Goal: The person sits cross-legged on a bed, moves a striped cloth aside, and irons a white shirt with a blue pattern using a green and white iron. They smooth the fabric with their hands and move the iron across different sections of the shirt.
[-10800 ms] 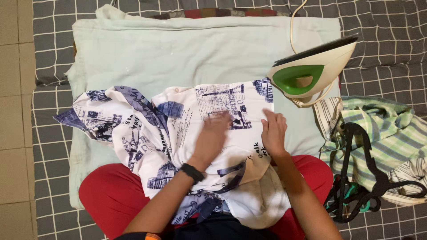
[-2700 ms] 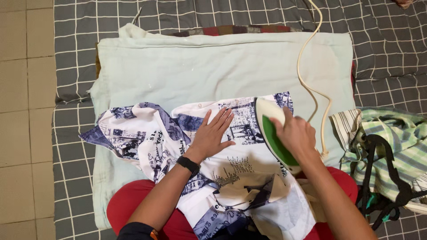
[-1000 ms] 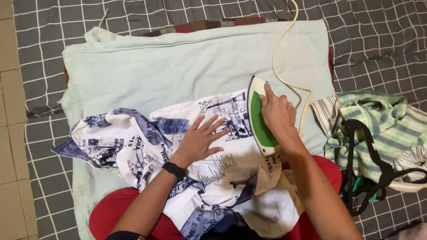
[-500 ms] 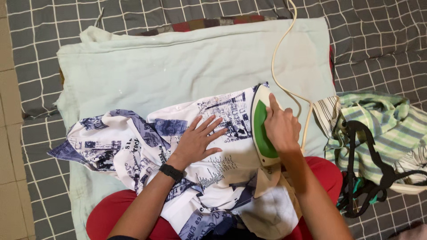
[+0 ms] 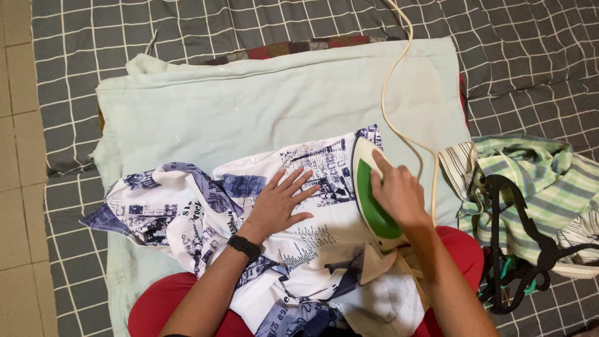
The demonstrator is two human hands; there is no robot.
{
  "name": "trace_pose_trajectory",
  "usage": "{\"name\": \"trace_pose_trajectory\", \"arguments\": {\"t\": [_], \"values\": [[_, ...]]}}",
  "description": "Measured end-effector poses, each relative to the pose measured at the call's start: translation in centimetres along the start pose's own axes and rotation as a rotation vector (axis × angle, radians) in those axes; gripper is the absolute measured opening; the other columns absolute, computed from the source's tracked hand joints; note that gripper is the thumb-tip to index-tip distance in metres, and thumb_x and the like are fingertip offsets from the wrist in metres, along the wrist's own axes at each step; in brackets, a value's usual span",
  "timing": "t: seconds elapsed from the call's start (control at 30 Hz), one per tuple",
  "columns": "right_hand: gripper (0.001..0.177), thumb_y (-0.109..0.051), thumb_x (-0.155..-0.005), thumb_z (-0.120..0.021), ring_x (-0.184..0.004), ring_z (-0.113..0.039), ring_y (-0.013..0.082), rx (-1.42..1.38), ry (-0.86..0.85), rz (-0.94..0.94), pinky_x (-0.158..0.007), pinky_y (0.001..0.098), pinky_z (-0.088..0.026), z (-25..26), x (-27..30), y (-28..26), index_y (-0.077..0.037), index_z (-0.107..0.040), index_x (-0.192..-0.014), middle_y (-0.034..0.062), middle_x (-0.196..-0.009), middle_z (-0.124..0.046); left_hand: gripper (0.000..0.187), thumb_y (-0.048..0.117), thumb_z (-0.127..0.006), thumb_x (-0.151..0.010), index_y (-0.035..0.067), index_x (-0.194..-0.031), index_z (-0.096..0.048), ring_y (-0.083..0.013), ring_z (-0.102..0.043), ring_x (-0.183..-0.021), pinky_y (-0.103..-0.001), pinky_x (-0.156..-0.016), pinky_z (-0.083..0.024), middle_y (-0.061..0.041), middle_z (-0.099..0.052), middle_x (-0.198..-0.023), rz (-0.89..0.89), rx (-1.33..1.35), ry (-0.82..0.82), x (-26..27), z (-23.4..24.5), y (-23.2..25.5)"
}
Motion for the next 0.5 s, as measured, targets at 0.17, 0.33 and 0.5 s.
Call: {"name": "trace_pose_trajectory", "arguments": {"t": [0.17, 0.33, 0.5], "values": [[0.057, -0.027, -0.093, -0.065, -0.091, -0.069, 0.0500, 0.037, -0.016, -0.023, -0.081, 0.0578, -0.056, 0.0, -1.0, -0.5, -0.028, -0.055, -0.148, 0.0305, -0.094, -0.069, 0.070, 0.066, -0.049, -0.095, 0.027, -0.153, -0.047, -0.0247, -0.026, -0.154, -0.050, -0.125, -0.016, -0.004, -0.036, -0.165, 0.000, -0.012, -0.004, -0.1, 0.0, -0.1], [0.058, -0.027, -0.093, -0.066, -0.093, -0.071, 0.0473, 0.029, -0.012, -0.020, -0.082, 0.0557, -0.057, 0.1, -4.8, -1.9, -0.026, -0.054, -0.150, 0.0300, -0.098, -0.071, 0.070, 0.066, -0.049, -0.095, 0.028, -0.154, -0.047, -0.0248, -0.026, -0.154, -0.050, -0.125, -0.016, -0.004, -0.036, -0.165, 0.007, -0.002, -0.011, -0.2, -0.1, -0.3], [0.058, -0.028, -0.090, -0.069, -0.092, -0.069, 0.0474, 0.007, 0.018, 0.040, -0.082, 0.0565, -0.055, 0.2, -5.4, -2.5, -0.023, -0.057, -0.147, 0.0293, -0.095, -0.070, 0.070, 0.065, -0.050, -0.095, 0.029, -0.155, -0.045, -0.0250, -0.027, -0.154, -0.050, -0.125, -0.017, -0.004, -0.036, -0.165, -0.003, -0.011, 0.004, -0.2, 0.1, -0.1]]}}
Point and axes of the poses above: each hand's wrist, its own x-axis away from the middle knuckle, its own z-axis out of the back of the hand, y = z × x, the point moved 9 cm from there along -x, towards the middle knuckle
